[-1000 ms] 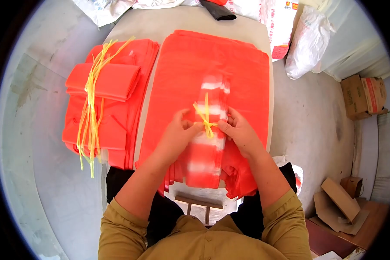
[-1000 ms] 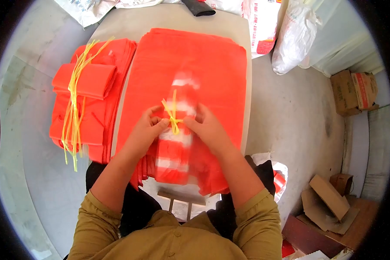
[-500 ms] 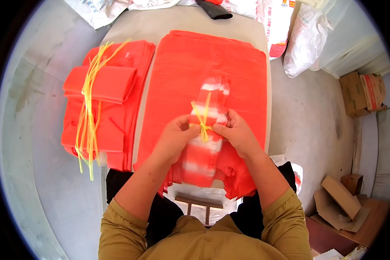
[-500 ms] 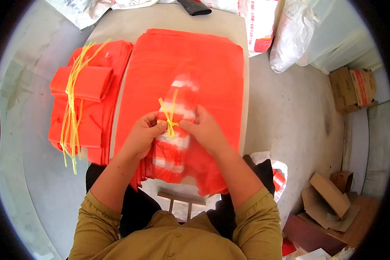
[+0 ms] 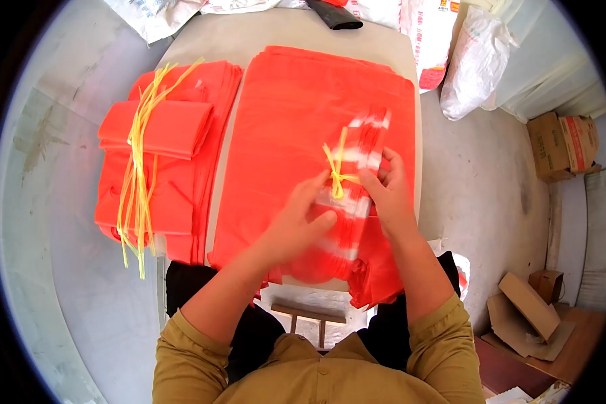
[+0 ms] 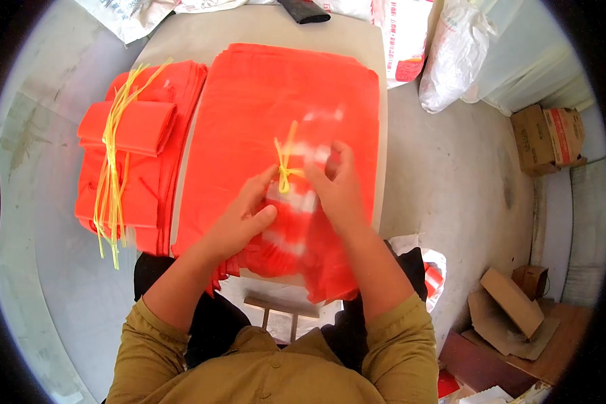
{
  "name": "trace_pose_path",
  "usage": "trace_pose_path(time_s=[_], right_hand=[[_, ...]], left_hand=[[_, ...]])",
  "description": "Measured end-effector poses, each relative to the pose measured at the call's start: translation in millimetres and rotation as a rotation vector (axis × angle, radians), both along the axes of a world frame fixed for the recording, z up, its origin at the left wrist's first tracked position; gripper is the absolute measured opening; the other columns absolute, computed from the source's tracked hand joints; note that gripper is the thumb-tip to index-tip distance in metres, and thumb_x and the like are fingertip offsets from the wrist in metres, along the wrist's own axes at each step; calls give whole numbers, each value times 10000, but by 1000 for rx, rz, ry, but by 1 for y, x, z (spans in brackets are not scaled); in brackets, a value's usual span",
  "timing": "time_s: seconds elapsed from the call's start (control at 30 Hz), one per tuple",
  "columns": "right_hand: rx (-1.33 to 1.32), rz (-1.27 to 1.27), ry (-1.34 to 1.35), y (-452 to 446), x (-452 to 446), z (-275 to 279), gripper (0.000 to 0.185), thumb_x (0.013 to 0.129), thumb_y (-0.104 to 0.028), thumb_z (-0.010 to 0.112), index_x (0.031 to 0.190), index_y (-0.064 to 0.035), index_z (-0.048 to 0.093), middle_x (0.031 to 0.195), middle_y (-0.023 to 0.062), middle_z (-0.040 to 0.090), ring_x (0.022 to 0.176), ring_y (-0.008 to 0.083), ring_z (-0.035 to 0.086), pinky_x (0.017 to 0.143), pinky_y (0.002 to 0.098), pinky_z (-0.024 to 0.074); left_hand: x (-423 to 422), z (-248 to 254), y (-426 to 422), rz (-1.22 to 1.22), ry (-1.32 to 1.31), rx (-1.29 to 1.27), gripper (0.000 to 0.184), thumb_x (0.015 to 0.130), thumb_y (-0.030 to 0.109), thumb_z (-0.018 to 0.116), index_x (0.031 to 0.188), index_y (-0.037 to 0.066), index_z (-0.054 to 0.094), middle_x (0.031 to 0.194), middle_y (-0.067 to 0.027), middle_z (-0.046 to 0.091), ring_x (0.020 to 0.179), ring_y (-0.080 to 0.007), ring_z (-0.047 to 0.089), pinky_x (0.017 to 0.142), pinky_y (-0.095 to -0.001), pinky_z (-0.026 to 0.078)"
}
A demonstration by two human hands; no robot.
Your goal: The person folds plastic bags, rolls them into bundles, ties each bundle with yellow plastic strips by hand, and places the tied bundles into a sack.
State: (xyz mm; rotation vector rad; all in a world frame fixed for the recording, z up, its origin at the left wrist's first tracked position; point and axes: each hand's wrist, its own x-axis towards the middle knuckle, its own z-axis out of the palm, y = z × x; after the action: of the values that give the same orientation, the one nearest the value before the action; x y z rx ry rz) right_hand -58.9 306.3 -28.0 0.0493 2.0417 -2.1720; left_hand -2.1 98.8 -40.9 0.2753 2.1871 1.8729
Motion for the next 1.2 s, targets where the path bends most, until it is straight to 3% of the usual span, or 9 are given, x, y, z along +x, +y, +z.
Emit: trace_pose_path(time_s=[0.03,0.13,0.2,0.33,0.43,0.63,0.83,1.03,1.2], right_hand=[[3,23,58,-2,6,14,528,1058,-147,585,1517,-25,353,1250,152,672,1029,162,695,842,291,577],[42,185,245,-7,21,28,424,1098,-182,506,1490,-39,429,1317,140,652,1050,165,675,860,300,563],[284,275,329,-5,22,18,399,1095,-185,523,1465,-44,480,1337,126,649,1085,185,667,882,312,557],[732,89,498,-3,11,-13,533,1020,-134,661,1510,-57,464,1578,120,441,1322,226,550,983,335,535],[-48,63,-103,-8,10,-1,635,948,-92,701,1515,-20,424,1552,189,437,1362,278,539,1055,388,516],[-102,-51,58,-3,6,5,781,967,-102,710,1627,-67,293,1605,176,369,1361,248,515,1111,370,465],[606,-106,448,28,-10,-19,584,994,-115,642,1534,-22,439,1594,152,438,1450,288,459,1173,402,404],[926,636,644,5,7,6,622,1048,-322,552,1569,-10,414,1676,206,339,1580,386,258,1282,487,222],[1105,710,710,-1,3,-7,661,1065,-389,498,1601,-22,374,1692,178,331,1599,371,216,1300,503,159]], left_hand=[[3,3,1,-44,-69,144,733,1082,483,543,1609,19,334,1666,-141,330,1477,-261,446,1186,-448,397],[3,17,0,-135,-716,1013,735,1079,514,530,1602,31,351,1615,-136,432,1436,-280,502,1181,-486,418],[3,8,-2,-72,-778,1044,634,1094,430,520,1581,51,373,1537,-126,525,1391,-282,548,1161,-500,453],[4,17,3,102,-713,670,549,1077,239,584,1557,57,390,1494,-124,547,1361,-250,570,1114,-456,509],[3,18,2,97,-722,606,587,1040,126,637,1560,60,374,1475,-128,555,1336,-246,587,1081,-431,535],[-1,20,1,20,-754,600,721,998,87,691,1600,46,297,1477,-144,551,1310,-247,600,1092,-415,517],[11,14,-3,-38,-569,320,938,953,4,712,1681,114,131,1452,-179,554,1268,-239,607,1072,-385,503],[12,9,-6,-31,-557,255,1001,949,-16,697,1702,183,69,1493,-185,514,1274,-244,593,1068,-380,493],[16,36,-2,-43,-389,10,997,937,-50,671,1704,170,72,1580,-176,441,1416,-258,480,1152,-376,419]])
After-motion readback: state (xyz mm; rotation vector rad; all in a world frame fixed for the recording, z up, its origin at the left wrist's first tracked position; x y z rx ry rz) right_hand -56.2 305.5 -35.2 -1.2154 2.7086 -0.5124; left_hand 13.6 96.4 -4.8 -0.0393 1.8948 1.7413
